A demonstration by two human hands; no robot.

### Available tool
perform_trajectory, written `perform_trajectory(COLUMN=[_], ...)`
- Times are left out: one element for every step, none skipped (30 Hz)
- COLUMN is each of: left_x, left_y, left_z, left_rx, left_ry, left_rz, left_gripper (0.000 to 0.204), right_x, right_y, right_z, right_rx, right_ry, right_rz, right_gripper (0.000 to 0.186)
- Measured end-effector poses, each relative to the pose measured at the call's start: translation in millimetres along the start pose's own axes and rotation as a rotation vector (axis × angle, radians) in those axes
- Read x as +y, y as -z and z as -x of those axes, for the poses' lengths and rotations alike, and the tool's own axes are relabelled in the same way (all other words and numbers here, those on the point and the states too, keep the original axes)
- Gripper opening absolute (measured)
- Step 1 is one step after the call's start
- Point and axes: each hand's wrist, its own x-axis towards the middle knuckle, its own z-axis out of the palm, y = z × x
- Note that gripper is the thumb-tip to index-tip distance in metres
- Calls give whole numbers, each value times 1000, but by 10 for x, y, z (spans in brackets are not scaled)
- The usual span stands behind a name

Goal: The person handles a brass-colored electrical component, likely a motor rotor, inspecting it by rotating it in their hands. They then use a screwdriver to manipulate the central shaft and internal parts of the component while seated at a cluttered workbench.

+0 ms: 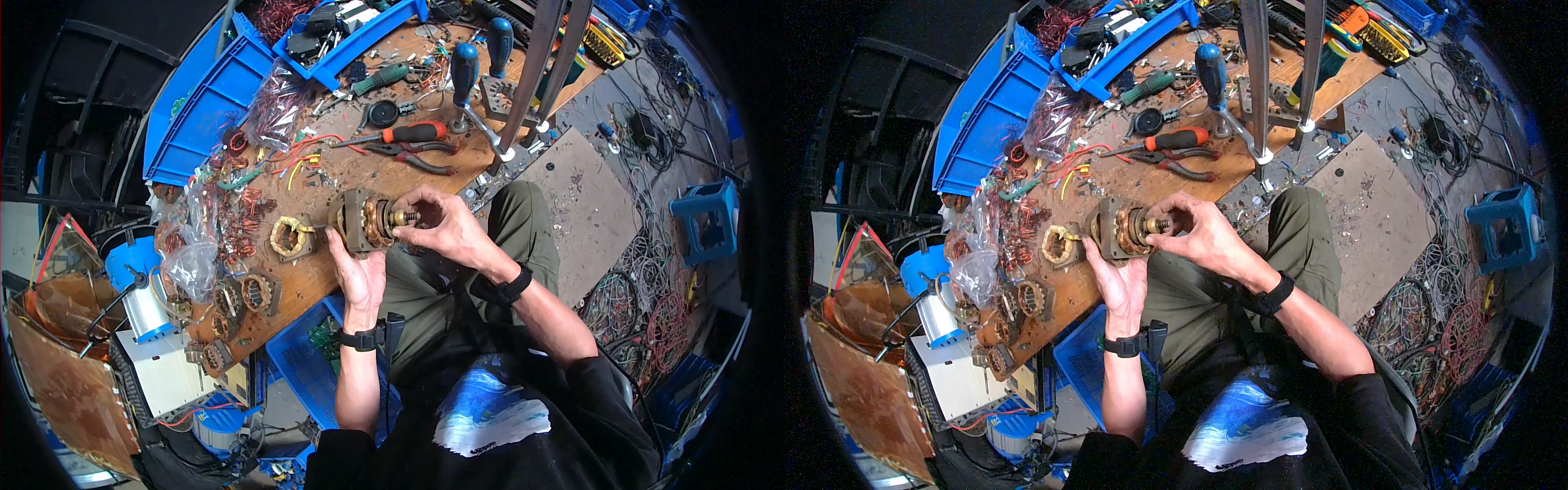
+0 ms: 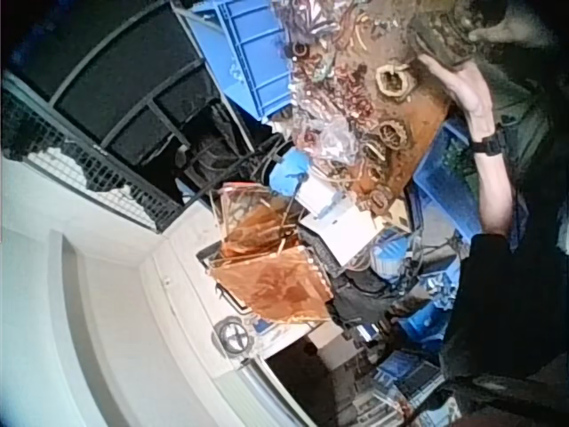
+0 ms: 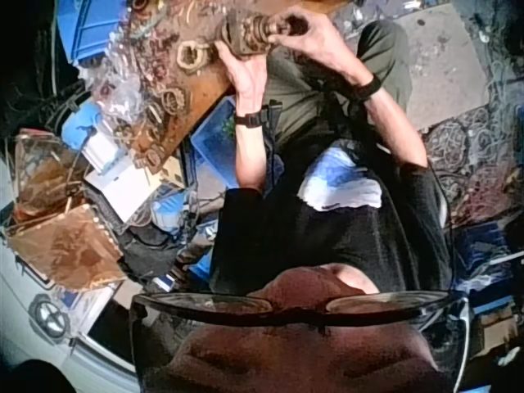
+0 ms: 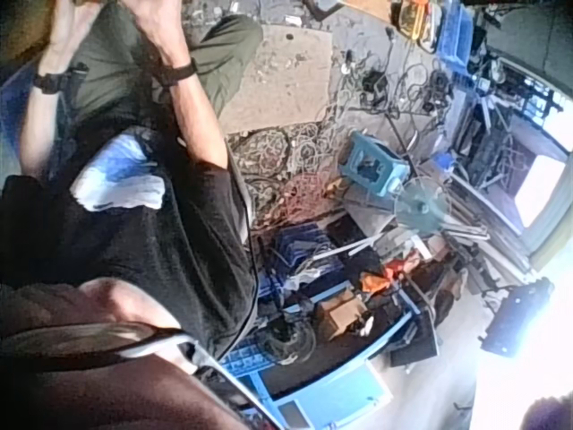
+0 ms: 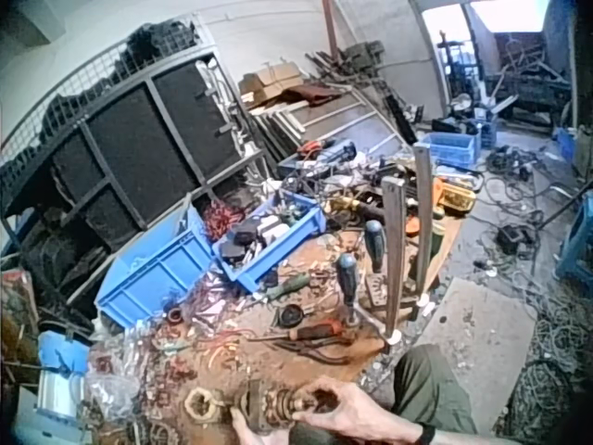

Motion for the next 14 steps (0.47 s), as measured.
perform_trajectory(left_x=[4, 8, 10, 7, 3, -2, -6, -11, -12, -12, -11, -8, -6, 2], left_y=[-8, -21, -25, -20, -11, -2, 8, 17, 23, 27, 30, 33, 33, 31], left_z=[3, 5, 5, 5, 4, 2, 2, 1, 0, 0, -1, -1, 0, 2], left_rx=[5, 11, 16, 23, 30, 37, 35, 34, 33, 21, 9, -3, -19, -35], left_ry=[-1, -2, -3, 3, 8, 14, 10, 7, 3, 9, 15, 21, 18, 16], left_rz=[-3, -5, -7, -3, 2, 7, -1, -9, -17, -16, -16, -15, -27, -39], left_gripper=[70, 70, 70, 70, 70, 70, 71, 71, 72, 72, 73, 73, 73, 74], right_x=[-1, -4, -5, 14, 48, 68, 72, 77, 81, 91, 104, 113, 97, 60], right_y=[-6, -13, -20, -29, -42, -49, -52, -53, -57, -77, -106, -123, -114, -89], right_z=[-2, -3, -4, -8, -14, -15, -12, -7, -3, 3, 11, 13, 9, -2], right_rx=[-3, -7, -10, -9, -8, -7, -2, 3, 8, 30, 52, 74, 29, -16], right_ry=[-2, -4, -6, -5, -5, -5, 3, 12, 20, 68, 117, 165, 159, 153], right_rz=[-15, -31, -46, -78, -111, -144, -121, -99, -77, -113, -150, -186, -148, -111], right_gripper=[37, 38, 38, 37, 37, 36, 38, 39, 40, 44, 49, 53, 63, 74])
